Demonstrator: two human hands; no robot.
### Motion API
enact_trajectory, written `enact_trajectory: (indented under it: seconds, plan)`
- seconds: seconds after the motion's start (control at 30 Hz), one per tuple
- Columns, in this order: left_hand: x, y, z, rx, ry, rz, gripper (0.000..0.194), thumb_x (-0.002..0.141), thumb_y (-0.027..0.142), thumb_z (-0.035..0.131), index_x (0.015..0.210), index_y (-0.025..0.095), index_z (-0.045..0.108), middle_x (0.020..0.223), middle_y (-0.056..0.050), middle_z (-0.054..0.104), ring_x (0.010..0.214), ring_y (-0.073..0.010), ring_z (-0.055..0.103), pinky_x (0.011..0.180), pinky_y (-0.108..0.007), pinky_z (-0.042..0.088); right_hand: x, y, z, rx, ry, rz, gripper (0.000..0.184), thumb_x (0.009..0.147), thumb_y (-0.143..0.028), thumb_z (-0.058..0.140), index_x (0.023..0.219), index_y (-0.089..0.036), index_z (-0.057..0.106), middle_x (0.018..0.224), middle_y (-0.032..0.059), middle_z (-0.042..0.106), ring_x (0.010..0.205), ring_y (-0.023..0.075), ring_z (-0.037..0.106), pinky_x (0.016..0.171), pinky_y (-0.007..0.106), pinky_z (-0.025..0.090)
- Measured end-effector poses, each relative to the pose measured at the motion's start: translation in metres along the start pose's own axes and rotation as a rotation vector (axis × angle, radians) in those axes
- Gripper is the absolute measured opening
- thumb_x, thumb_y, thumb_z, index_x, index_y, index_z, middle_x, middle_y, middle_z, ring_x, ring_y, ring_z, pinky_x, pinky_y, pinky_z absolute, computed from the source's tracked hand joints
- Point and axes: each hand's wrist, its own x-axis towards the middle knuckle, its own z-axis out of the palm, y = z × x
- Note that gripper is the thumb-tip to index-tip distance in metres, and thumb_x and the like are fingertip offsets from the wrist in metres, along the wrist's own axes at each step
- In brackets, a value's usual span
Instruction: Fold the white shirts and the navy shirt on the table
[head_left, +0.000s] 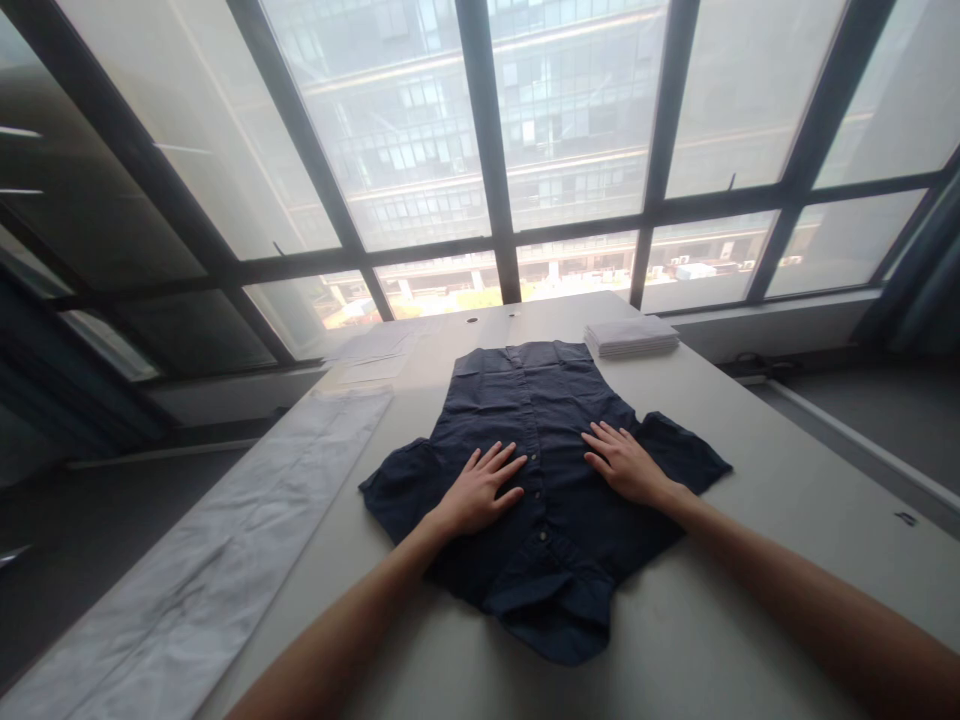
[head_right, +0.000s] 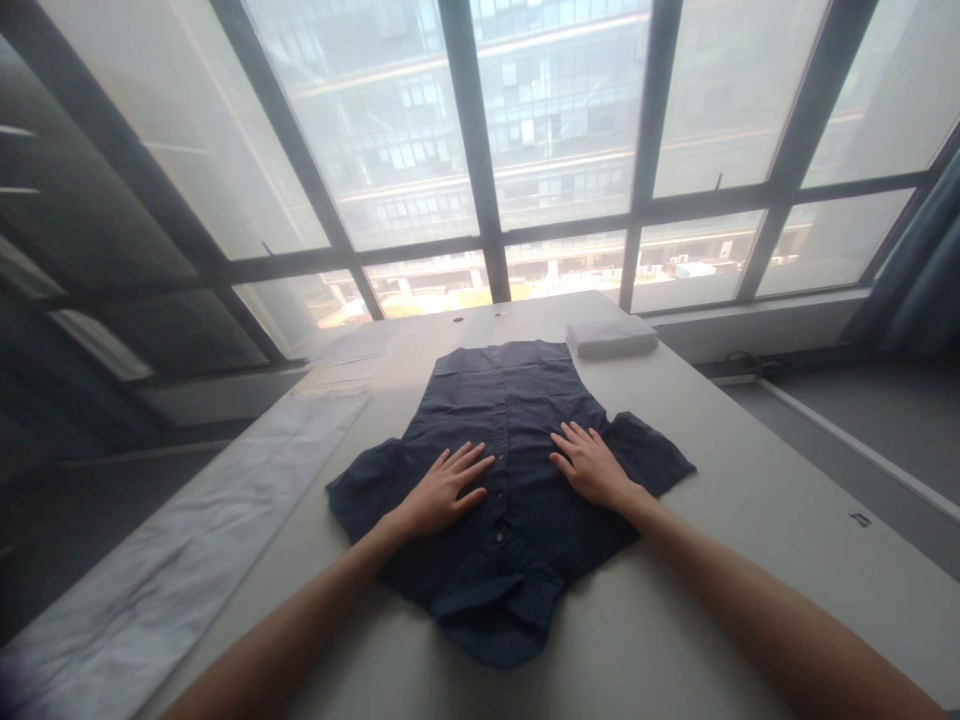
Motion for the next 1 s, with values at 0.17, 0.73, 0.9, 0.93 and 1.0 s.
enact_trajectory:
  seconds: [0.17,0.73,0.9,0.93,1.0]
  plan:
    - [-0.0002,0.0007,-0.0013,-0.002,-0.007,-0.002,0.061,0.102,0.064,0.035,0.158,0.04,0.029,0.167,0.0,0.021,0.155,-0.0279,0.016,0.124,-0.054,0.011,0.0,0.0001,0.0003,0.003,0.004,0.0,0.058,0.104,-0.051,0.033,0.151,-0.021,0.047,0.162,0.0111,0.034,0.153,0.0278,0.024,0.122,0.053,0.02]
    - [0.0,-0.0002,0.0001,-0.003,0.0,-0.003,0.06,0.102,0.063,0.036,0.158,0.041,0.029,0.167,0.0,0.021,0.154,-0.0277,0.017,0.124,-0.053,0.012,-0.0011,-0.0004,-0.0009,-0.008,0.005,-0.004,0.058,0.104,-0.05,0.034,0.151,-0.02,0.047,0.162,0.0108,0.034,0.152,0.0272,0.024,0.122,0.051,0.021]
    - [0.0001,0.0002,-0.0003,-0.002,0.005,-0.001,0.06,0.102,0.064,0.037,0.157,0.041,0.031,0.167,0.0,0.023,0.154,-0.0274,0.018,0.124,-0.053,0.012,-0.0003,0.0005,0.0004,-0.007,0.012,-0.004,0.056,0.103,-0.049,0.036,0.15,-0.021,0.048,0.162,0.0109,0.035,0.152,0.0277,0.025,0.122,0.052,0.022]
    - [0.0001,0.0002,-0.0003,-0.002,0.007,-0.001,0.06,0.102,0.064,0.037,0.157,0.041,0.031,0.167,0.0,0.023,0.154,-0.0274,0.018,0.124,-0.053,0.012,-0.0001,0.0008,0.0008,-0.007,0.014,-0.002,0.056,0.103,-0.049,0.037,0.15,-0.021,0.049,0.162,0.0108,0.035,0.152,0.0278,0.026,0.122,0.052,0.022]
    - [-0.0001,-0.0001,-0.0002,-0.001,0.007,-0.001,0.06,0.102,0.063,0.037,0.157,0.041,0.03,0.167,0.001,0.023,0.154,-0.0273,0.018,0.124,-0.053,0.012,0.0002,0.0013,0.0014,-0.006,0.014,-0.004,0.056,0.103,-0.049,0.037,0.15,-0.021,0.049,0.162,0.0108,0.035,0.152,0.028,0.026,0.122,0.052,0.022]
